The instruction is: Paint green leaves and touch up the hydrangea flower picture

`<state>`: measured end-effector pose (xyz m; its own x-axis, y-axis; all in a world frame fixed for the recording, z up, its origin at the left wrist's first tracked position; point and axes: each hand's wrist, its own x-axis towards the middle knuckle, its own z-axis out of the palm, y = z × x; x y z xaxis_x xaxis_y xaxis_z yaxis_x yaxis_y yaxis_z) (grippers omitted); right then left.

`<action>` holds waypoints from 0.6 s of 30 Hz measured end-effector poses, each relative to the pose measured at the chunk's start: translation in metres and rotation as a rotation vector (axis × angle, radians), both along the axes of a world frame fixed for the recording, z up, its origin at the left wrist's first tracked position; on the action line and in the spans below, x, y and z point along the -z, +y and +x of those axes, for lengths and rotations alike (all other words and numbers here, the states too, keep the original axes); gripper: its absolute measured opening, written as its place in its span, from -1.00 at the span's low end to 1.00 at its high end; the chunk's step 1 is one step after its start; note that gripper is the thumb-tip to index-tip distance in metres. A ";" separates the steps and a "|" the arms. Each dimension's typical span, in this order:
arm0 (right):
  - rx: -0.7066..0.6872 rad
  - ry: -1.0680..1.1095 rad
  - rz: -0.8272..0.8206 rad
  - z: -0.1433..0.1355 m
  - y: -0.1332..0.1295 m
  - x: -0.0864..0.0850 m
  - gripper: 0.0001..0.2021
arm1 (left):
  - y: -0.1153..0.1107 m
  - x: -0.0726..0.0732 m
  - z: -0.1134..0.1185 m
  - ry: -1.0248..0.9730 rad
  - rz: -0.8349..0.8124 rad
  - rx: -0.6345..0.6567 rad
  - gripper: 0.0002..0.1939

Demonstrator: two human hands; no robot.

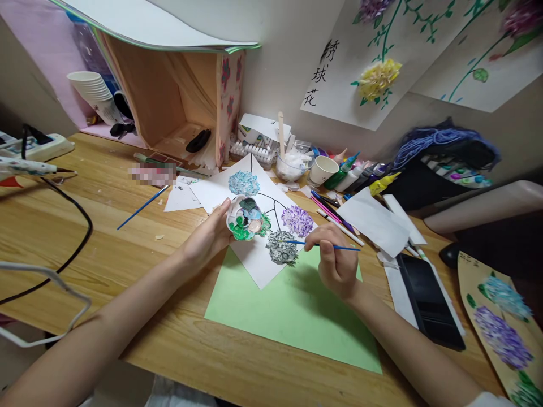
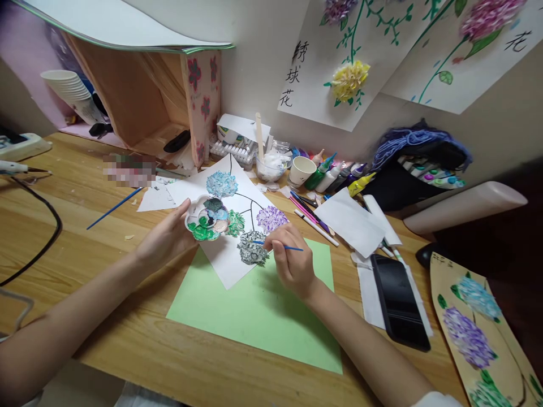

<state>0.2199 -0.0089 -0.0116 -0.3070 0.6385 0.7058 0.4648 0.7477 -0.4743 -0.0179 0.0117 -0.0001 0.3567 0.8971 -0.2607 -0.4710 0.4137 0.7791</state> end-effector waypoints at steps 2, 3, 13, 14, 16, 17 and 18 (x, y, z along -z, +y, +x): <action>-0.003 -0.025 -0.006 0.000 -0.001 0.000 -0.70 | 0.000 -0.002 0.000 0.007 0.000 -0.002 -0.43; -0.003 -0.033 -0.009 0.000 -0.001 0.000 -0.70 | -0.001 -0.003 0.000 0.009 0.001 -0.004 -0.44; 0.140 0.236 0.070 0.013 0.001 -0.011 -0.69 | 0.019 -0.020 -0.045 0.013 -0.039 -0.340 -0.55; 0.159 0.279 0.044 0.015 0.002 -0.013 -0.68 | 0.019 -0.021 -0.056 0.014 -0.044 -0.385 -0.56; 0.180 0.375 -0.033 0.018 0.004 -0.016 -0.67 | 0.016 -0.022 -0.081 0.003 -0.073 -0.436 -0.56; 0.184 0.418 -0.075 0.019 0.006 -0.017 -0.67 | 0.013 -0.021 -0.094 -0.003 -0.091 -0.461 -0.54; 0.187 0.438 -0.121 0.019 0.008 -0.018 -0.67 | 0.009 -0.020 -0.106 -0.003 -0.112 -0.483 -0.52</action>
